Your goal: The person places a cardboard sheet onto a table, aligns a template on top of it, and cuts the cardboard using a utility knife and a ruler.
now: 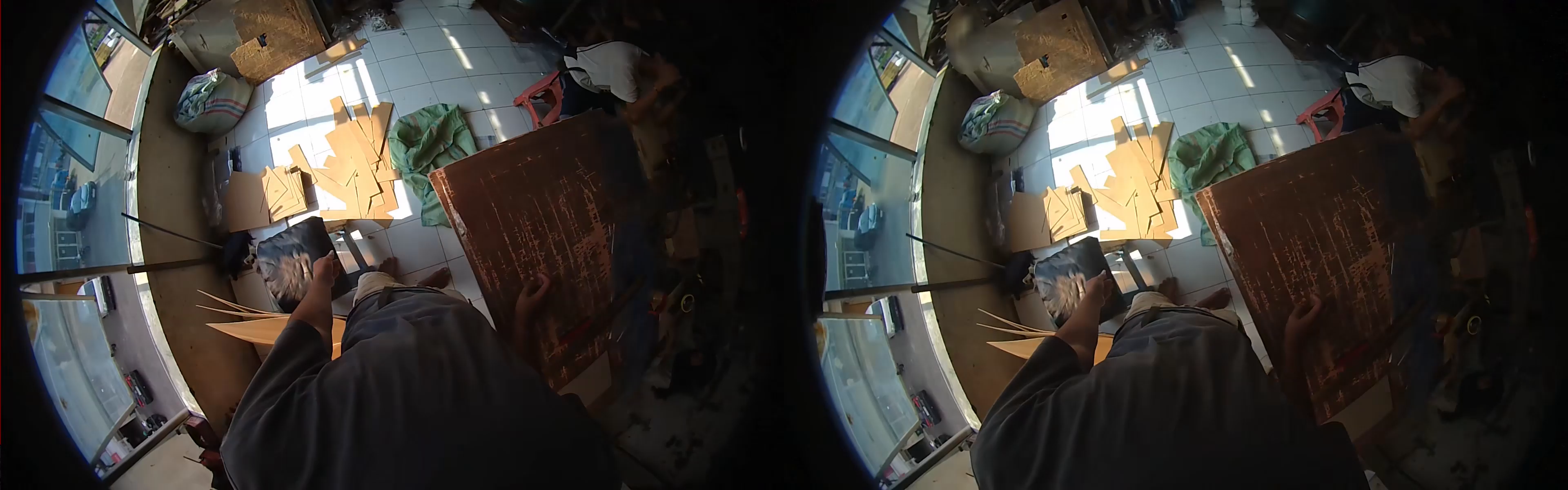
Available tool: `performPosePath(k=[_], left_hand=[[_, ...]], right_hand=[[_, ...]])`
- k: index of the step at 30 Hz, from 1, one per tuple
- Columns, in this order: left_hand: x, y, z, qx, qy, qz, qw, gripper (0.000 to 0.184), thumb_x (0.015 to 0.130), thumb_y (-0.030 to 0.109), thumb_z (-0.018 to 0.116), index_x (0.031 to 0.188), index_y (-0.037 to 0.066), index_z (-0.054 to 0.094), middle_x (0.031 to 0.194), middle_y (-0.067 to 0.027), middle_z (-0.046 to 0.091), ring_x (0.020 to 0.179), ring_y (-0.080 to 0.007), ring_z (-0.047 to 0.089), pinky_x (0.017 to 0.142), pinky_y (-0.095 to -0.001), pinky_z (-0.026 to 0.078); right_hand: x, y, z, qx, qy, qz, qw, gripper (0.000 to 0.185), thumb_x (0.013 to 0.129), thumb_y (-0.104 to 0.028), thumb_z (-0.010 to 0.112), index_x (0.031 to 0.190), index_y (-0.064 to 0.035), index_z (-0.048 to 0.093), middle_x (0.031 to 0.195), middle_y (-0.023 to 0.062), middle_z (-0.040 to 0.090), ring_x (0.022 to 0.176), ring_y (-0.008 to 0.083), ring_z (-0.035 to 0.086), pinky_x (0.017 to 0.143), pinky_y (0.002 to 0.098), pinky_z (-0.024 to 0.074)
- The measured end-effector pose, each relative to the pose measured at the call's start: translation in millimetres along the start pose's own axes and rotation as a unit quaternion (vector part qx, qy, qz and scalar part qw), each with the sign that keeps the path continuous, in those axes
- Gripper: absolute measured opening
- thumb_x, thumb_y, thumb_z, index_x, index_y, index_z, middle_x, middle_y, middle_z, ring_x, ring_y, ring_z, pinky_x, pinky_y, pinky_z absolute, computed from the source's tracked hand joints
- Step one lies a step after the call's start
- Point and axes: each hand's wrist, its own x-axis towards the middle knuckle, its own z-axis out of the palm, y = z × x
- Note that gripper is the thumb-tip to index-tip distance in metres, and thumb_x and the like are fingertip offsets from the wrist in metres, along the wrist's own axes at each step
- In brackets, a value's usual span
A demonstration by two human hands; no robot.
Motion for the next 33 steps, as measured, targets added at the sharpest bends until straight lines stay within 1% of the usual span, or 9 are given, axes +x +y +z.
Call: performPosePath(k=[5,8,10,13,15,22,23,30,33], left_hand=[[-9.7,-29.1,-42.8,0.032,0.054,0.027,0.998,0.026,0.091,0.03,0.07,0.077,0.012,0.056,0.061,0.0006,0.047,0.044,-0.0135,0.041,0.039,-0.0311,0.034],[1.6,-43.0,-48.7,0.157,0.205,0.025,0.966,0.03,0.085,0.031,0.077,0.098,0.006,0.067,0.075,-0.0035,0.057,0.052,-0.0167,0.051,0.044,-0.0333,0.042],[26.9,-64.6,-70.4,0.194,0.145,0.051,0.969,0.028,0.086,0.031,0.077,0.097,0.007,0.067,0.072,-0.0023,0.056,0.052,-0.0157,0.05,0.043,-0.0332,0.041],[-15.3,-30.2,-38.0,0.067,0.082,-0.05,0.993,0.023,0.089,0.03,0.074,0.096,0.01,0.066,0.066,0.0023,0.051,0.053,-0.012,0.049,0.045,-0.0327,0.04],[-25.9,-17.2,-19.6,0.044,0.041,-0.051,0.997,0.032,0.098,0.024,0.062,0.072,0.018,0.043,0.057,0.004,0.036,0.042,-0.0117,0.033,0.04,-0.0302,0.026],[-27.9,1.9,-4.8,0.13,0.065,-0.037,0.989,0.022,0.097,0.027,0.063,0.081,0.016,0.052,0.062,0.0046,0.042,0.046,-0.0106,0.038,0.044,-0.0299,0.034],[-10.7,-4.7,-25.4,0.095,-0.008,-0.047,0.994,0.017,0.094,0.027,0.067,0.096,0.011,0.062,0.068,0.0055,0.047,0.053,-0.0083,0.045,0.045,-0.0277,0.035],[-12.9,7.5,-32.7,0.118,-0.044,-0.053,0.991,0.02,0.095,0.028,0.064,0.081,0.016,0.055,0.062,0.0052,0.043,0.048,-0.0102,0.042,0.042,-0.0279,0.033],[0.1,4.8,-42.2,0.083,-0.092,-0.063,0.99,0.024,0.095,0.028,0.065,0.079,0.016,0.052,0.058,0.0027,0.044,0.04,-0.0119,0.039,0.036,-0.0287,0.029]], right_hand=[[-3.2,22.6,17.5,-0.076,0.027,-0.022,0.997,0.024,0.098,-0.007,0.054,0.12,-0.0002,0.051,0.117,0.0202,0.056,0.109,0.0354,0.058,0.092,0.0421,0.0487],[-2.4,24.4,20.2,-0.052,0.043,0.0,0.998,0.025,0.097,-0.007,0.053,0.121,-0.001,0.052,0.117,0.02,0.056,0.109,0.0358,0.057,0.092,0.0423,0.0484],[-1.8,18.4,13.4,-0.077,0.043,-0.066,0.994,0.028,0.095,-0.006,0.055,0.123,-0.0014,0.052,0.117,0.0202,0.056,0.11,0.0361,0.057,0.093,0.0429,0.0479],[-3.5,5.3,8.1,-0.128,0.027,-0.037,0.991,0.03,0.095,-0.005,0.054,0.124,-0.0014,0.052,0.12,0.0211,0.056,0.113,0.0366,0.056,0.095,0.044,0.0467],[-3.7,6.9,10.0,-0.112,0.027,-0.023,0.993,0.029,0.094,-0.006,0.054,0.123,-0.0006,0.052,0.12,0.0223,0.055,0.113,0.0385,0.055,0.095,0.0452,0.046],[-9.8,1.5,11.0,-0.056,-0.011,0.036,0.998,0.036,0.101,-0.022,0.053,0.127,0.0017,0.049,0.123,0.0242,0.052,0.115,0.0397,0.052,0.098,0.0465,0.0439],[-12.2,3.6,12.9,-0.059,0.003,0.041,0.997,0.036,0.101,-0.022,0.053,0.127,0.0017,0.049,0.123,0.0242,0.052,0.115,0.0397,0.052,0.098,0.0465,0.0439],[-15.6,3.5,19.0,-0.169,0.007,0.009,0.986,0.046,0.102,-0.029,0.052,0.135,0.0004,0.042,0.144,0.028,0.036,0.139,0.0449,0.032,0.113,0.0529,0.032],[-14.4,-17.7,8.2,-0.178,0.019,-0.005,0.984,0.045,0.1,-0.026,0.055,0.134,0.0007,0.041,0.137,0.0258,0.044,0.128,0.0425,0.044,0.108,0.0506,0.0365]])
